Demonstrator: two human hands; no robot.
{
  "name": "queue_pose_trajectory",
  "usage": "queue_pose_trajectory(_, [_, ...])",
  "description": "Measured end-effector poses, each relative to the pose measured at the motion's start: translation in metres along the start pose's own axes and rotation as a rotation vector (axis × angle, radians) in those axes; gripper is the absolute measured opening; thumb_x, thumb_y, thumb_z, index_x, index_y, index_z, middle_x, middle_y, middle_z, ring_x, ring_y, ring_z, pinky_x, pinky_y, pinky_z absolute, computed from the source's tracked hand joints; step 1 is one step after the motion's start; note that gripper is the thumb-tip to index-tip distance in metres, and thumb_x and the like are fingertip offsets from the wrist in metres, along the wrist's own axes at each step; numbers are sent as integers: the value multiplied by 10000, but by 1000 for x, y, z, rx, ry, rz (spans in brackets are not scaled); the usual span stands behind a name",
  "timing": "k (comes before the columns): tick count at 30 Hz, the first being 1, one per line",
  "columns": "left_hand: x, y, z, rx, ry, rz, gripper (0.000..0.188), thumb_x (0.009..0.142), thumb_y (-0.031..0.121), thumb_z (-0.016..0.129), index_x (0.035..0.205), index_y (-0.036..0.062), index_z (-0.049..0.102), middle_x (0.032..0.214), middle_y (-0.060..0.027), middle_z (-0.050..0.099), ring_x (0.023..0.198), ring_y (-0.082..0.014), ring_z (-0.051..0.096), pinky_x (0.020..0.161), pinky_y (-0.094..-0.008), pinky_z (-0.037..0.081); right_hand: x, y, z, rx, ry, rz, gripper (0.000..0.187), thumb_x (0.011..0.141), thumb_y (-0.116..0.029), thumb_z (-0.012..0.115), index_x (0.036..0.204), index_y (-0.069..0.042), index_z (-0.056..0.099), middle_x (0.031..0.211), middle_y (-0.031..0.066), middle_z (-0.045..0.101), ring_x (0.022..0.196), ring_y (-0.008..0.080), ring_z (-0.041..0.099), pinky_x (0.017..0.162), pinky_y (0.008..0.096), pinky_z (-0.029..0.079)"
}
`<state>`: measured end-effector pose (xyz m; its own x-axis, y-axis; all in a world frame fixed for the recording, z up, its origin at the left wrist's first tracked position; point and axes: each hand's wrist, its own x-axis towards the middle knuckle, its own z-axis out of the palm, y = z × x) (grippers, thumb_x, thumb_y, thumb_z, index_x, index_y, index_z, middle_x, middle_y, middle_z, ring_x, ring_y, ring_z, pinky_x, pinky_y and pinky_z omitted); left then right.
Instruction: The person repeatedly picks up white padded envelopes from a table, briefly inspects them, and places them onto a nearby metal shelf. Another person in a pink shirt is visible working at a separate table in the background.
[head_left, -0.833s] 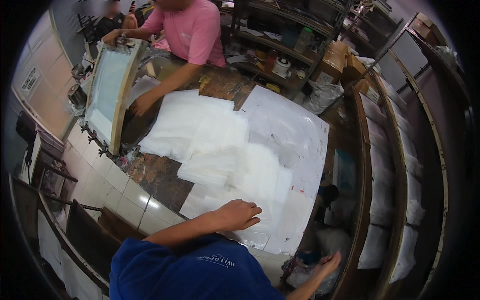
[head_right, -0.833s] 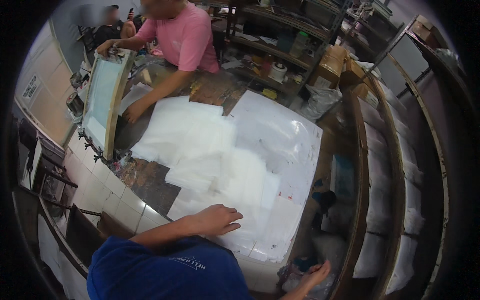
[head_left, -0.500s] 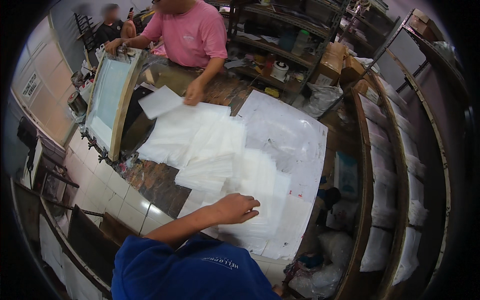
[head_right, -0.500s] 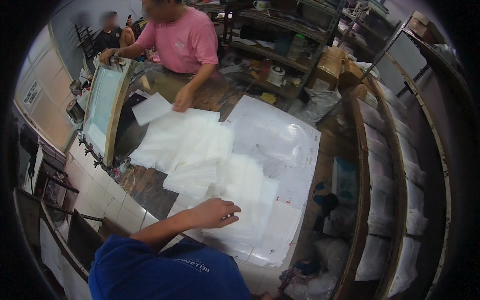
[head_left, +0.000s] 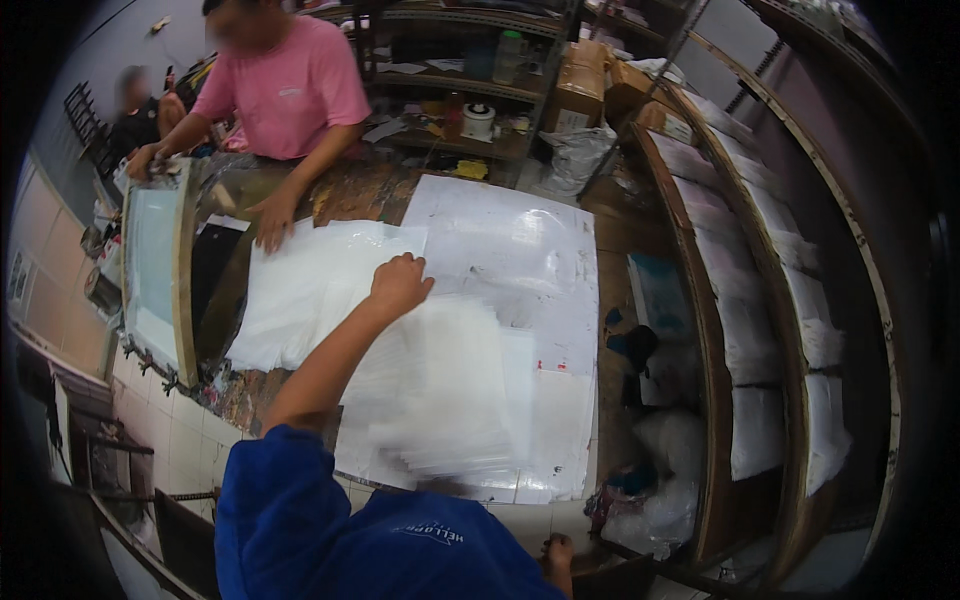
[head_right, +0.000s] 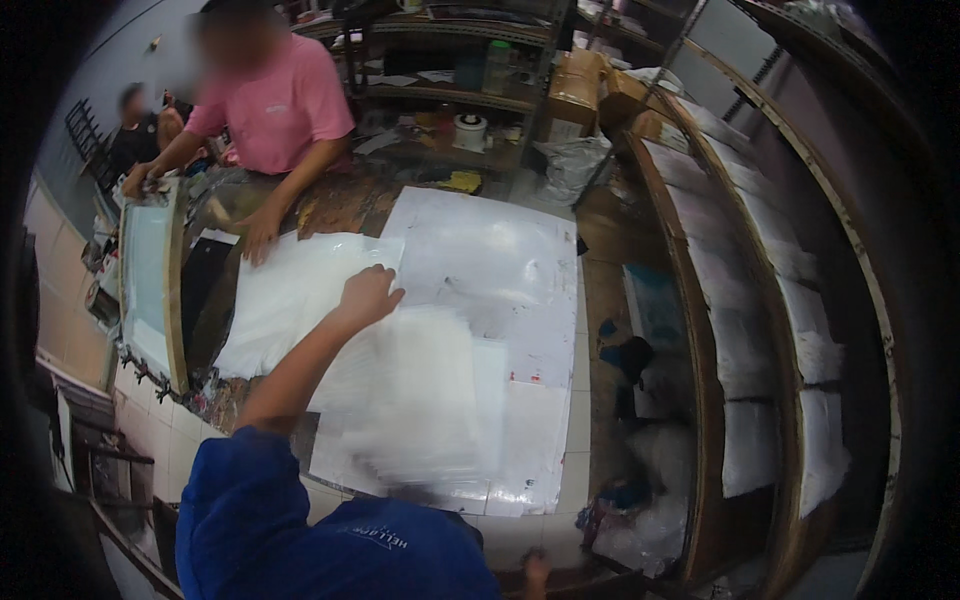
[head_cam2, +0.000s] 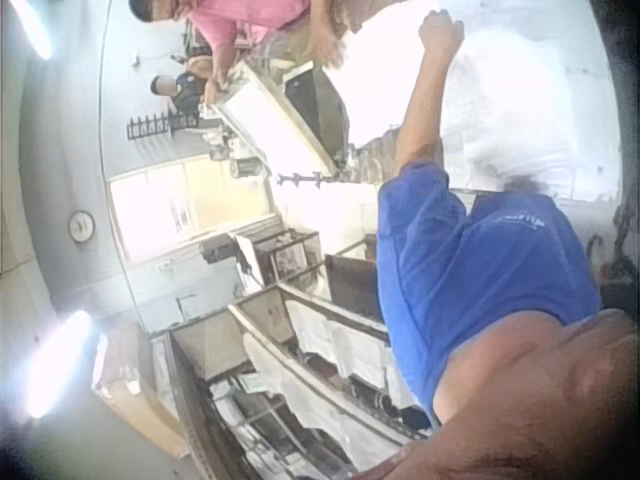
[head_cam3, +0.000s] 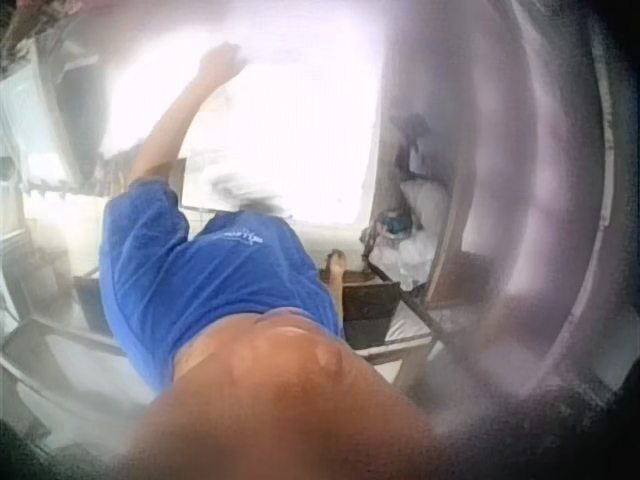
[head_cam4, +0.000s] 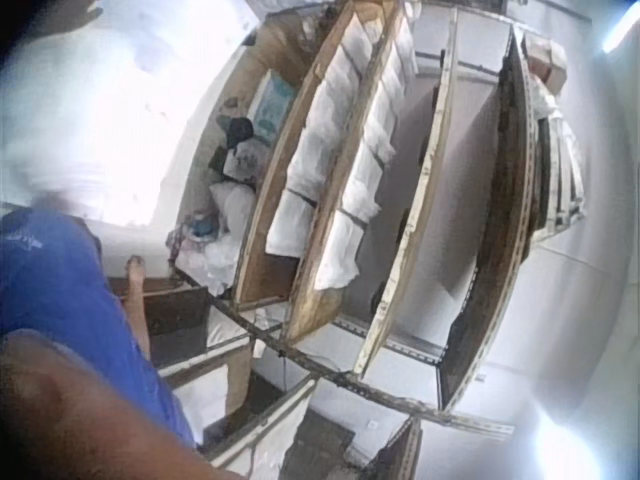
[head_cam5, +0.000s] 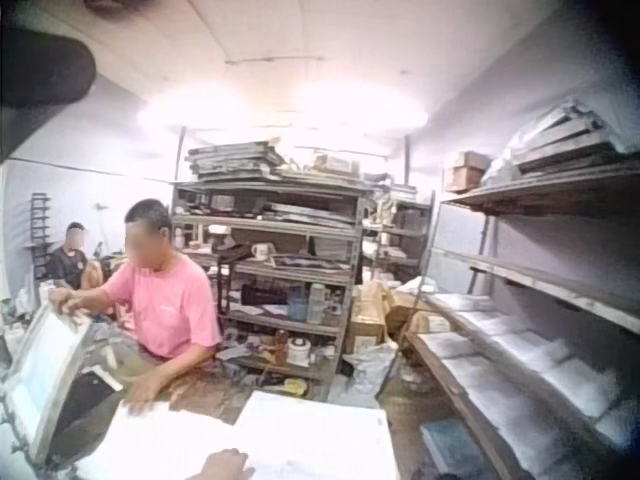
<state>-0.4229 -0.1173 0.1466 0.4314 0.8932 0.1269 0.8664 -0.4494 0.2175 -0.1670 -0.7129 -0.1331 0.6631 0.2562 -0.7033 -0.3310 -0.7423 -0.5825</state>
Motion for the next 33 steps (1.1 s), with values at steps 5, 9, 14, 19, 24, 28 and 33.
queue_pose_trajectory(5, [61, -31, 62, 88, -260, -186, 270, 799, 234, 562, 962, 46, 666, 1017, -171, 651, 1011, -311, 619, 829, -410, 512, -20, -30, 0, 119, 73, -54, 240, 915, -227, 523, 974, 4, 556, 715, 101, 584, 537, 176, 550, 474, 314, 450])
queue_pose_trajectory(9, [99, -52, 114, 269, -241, -12, 215, 760, 201, 593, 899, 61, 679, 965, -179, 661, 892, -329, 642, 774, -417, 516, -36, -27, 1, 294, 176, -78, 260, 919, -268, 549, 951, -15, 600, 736, 72, 590, 622, 150, 571, 530, 289, 471])
queue_pose_trajectory(14, [101, -20, 110, 99, -38, 296, 191, 781, 171, 586, 716, -9, 586, 749, -208, 624, 690, -392, 606, 623, -490, 471, -48, -113, -19, 254, 258, -295, 286, 948, -299, 500, 881, -34, 584, 714, 8, 545, 604, 85, 483, 552, 256, 429])
queue_pose_trajectory(19, [26, 139, 45, -431, -48, 701, 128, 822, 41, 529, 761, -68, 557, 596, -208, 537, 501, -299, 526, 504, -391, 413, -116, -280, -42, 184, 102, -763, 333, 923, -232, 559, 1219, -98, 490, 768, 24, 556, 666, 83, 511, 586, 259, 472])
queue_pose_trajectory(24, [-80, 252, -10, -789, -190, 842, 101, 836, 15, 530, 787, -68, 557, 567, -194, 502, 486, -233, 503, 484, -373, 391, -196, -375, -42, -78, 26, -1109, 467, 926, -286, 515, 1288, -12, 407, 915, 226, 630, 826, 360, 618, 733, 418, 470])
queue_pose_trajectory(28, [-120, 287, -34, -778, -198, 1022, 80, 847, -5, 524, 817, -71, 557, 575, -168, 522, 464, -243, 428, 470, -354, 362, -219, -389, -56, -327, 76, -1184, 454, 942, -359, 457, 1198, 14, 496, 873, 250, 624, 844, 397, 605, 738, 459, 463])
queue_pose_trajectory(33, [-177, 321, -68, -1001, -245, 1063, 74, 850, -17, 521, 822, -74, 559, 555, -130, 495, 469, -156, 388, 455, -322, 338, -242, -380, -94, -419, 177, -1121, 348, 890, -303, 484, 820, 2, 637, 793, 213, 651, 768, 379, 632, 689, 451, 490])
